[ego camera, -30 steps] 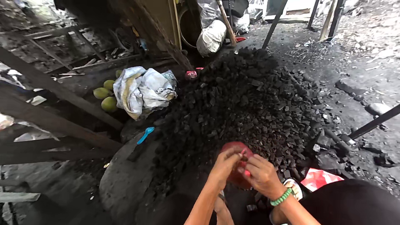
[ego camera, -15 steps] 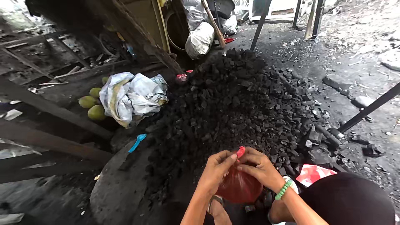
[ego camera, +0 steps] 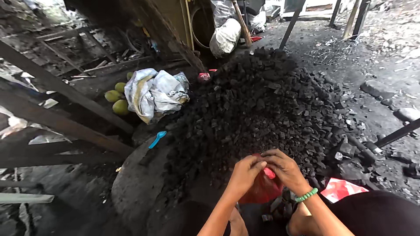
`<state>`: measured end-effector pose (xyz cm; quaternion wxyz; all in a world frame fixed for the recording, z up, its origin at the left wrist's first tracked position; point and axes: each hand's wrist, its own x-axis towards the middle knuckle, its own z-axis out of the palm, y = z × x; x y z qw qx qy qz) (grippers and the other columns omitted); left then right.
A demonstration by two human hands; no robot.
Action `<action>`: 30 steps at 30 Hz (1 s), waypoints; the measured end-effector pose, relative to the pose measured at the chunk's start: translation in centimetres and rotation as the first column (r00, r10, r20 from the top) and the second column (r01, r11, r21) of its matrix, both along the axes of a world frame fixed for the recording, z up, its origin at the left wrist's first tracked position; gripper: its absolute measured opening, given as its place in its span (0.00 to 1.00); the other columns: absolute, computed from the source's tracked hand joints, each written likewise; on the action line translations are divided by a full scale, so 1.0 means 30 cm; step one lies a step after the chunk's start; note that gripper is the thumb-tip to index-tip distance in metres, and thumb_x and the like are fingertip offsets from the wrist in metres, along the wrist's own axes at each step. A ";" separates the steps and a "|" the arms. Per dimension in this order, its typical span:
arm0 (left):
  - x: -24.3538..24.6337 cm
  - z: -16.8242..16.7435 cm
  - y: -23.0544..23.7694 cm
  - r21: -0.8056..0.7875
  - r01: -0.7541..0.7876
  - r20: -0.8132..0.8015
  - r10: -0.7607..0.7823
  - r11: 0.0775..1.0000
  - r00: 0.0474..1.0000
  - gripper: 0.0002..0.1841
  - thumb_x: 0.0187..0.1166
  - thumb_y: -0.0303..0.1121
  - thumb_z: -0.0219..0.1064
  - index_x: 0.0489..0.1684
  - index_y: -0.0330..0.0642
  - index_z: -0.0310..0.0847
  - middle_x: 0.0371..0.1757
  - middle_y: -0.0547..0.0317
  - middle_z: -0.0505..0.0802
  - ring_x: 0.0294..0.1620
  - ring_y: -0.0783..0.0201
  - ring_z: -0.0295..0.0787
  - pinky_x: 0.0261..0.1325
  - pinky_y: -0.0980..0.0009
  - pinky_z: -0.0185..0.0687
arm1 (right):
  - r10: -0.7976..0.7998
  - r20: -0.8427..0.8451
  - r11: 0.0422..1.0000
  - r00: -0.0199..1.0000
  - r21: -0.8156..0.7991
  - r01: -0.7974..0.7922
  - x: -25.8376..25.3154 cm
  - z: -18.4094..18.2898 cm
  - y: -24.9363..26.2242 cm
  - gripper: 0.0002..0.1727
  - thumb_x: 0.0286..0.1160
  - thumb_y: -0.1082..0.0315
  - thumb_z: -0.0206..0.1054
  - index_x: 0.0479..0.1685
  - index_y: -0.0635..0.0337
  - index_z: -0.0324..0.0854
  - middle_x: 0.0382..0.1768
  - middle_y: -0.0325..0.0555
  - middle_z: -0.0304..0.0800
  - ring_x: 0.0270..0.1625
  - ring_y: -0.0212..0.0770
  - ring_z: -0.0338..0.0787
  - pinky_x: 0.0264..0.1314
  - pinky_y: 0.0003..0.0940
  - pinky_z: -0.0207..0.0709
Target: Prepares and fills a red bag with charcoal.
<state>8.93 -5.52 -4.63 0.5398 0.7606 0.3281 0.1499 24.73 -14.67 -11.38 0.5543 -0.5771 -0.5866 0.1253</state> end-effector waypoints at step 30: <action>-0.265 0.233 0.215 -0.554 -0.189 0.386 0.452 0.811 0.804 0.25 0.90 0.54 0.38 0.61 0.52 0.78 0.51 0.62 0.93 0.47 0.63 0.92 0.46 0.65 0.89 | -0.021 0.518 0.963 0.855 -0.219 0.156 0.331 0.231 -0.237 0.19 0.85 0.62 0.60 0.44 0.72 0.89 0.41 0.63 0.92 0.42 0.60 0.94 0.46 0.64 0.86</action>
